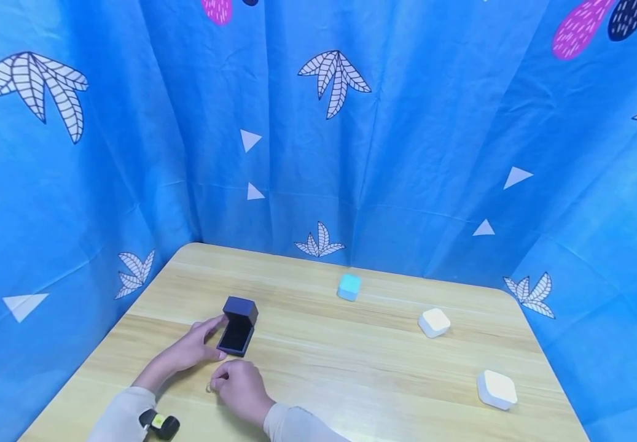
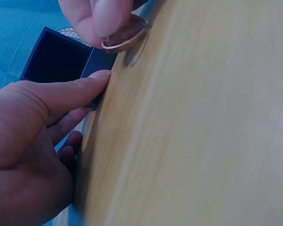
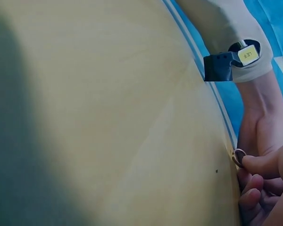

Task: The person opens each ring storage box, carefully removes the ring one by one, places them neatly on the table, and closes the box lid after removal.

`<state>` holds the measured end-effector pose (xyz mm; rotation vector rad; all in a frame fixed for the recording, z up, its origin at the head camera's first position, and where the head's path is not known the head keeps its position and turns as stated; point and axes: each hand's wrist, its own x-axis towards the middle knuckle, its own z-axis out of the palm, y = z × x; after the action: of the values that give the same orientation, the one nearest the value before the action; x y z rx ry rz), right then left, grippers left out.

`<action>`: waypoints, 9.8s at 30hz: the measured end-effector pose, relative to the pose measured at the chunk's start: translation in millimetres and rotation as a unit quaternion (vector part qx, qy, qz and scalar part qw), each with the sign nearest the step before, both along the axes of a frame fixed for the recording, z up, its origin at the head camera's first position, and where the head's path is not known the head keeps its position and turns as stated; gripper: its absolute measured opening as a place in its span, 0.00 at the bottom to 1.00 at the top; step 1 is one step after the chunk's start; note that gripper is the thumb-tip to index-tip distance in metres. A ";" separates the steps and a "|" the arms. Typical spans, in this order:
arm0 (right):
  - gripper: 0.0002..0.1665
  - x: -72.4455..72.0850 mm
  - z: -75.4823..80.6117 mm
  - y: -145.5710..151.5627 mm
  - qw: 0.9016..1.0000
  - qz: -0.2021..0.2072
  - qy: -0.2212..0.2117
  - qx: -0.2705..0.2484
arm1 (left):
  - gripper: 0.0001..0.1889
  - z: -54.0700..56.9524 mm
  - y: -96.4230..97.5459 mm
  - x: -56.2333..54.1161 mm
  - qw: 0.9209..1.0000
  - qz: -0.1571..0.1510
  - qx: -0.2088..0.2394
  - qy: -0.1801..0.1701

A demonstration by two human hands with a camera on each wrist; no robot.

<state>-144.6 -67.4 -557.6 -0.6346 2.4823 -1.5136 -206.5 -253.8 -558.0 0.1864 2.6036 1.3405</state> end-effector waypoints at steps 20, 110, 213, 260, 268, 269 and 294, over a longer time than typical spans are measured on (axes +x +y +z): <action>0.06 5.9 6.0 -11.6 0.985 0.000 0.135 0.107 | 0.48 2.6 -9.8 6.8 1.000 0.008 -0.008 -0.001; 0.36 -74.6 29.6 40.3 0.983 -0.176 -0.045 -0.029 | 0.50 -1.4 -3.6 -4.3 1.000 0.002 0.011 -0.008; 0.45 -87.2 -6.4 41.9 0.991 -0.042 -0.083 -0.093 | 0.49 -5.3 0.0 -13.8 1.000 0.011 0.013 -0.018; 0.45 -84.2 -1.7 51.9 0.998 0.059 -0.015 -0.011 | 0.52 -1.8 -3.9 -8.4 0.999 -0.028 -0.025 -0.011; 0.39 -82.2 7.1 64.1 0.999 0.044 0.001 0.016 | 0.59 15.2 -5.3 -0.5 0.997 -0.060 -0.046 -0.030; 0.40 -82.1 8.0 65.3 0.999 0.041 0.006 0.024 | 0.58 16.8 -5.3 0.2 0.997 -0.060 -0.046 -0.032; 0.49 -102.1 23.0 117.9 0.968 -0.033 0.158 0.195 | 0.48 56.0 41.3 -14.9 0.979 -0.076 -0.132 0.133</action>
<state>-246.7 50.5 -534.6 -0.7743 2.9487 -0.9518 -221.4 -212.4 -502.0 0.5439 2.8821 0.9645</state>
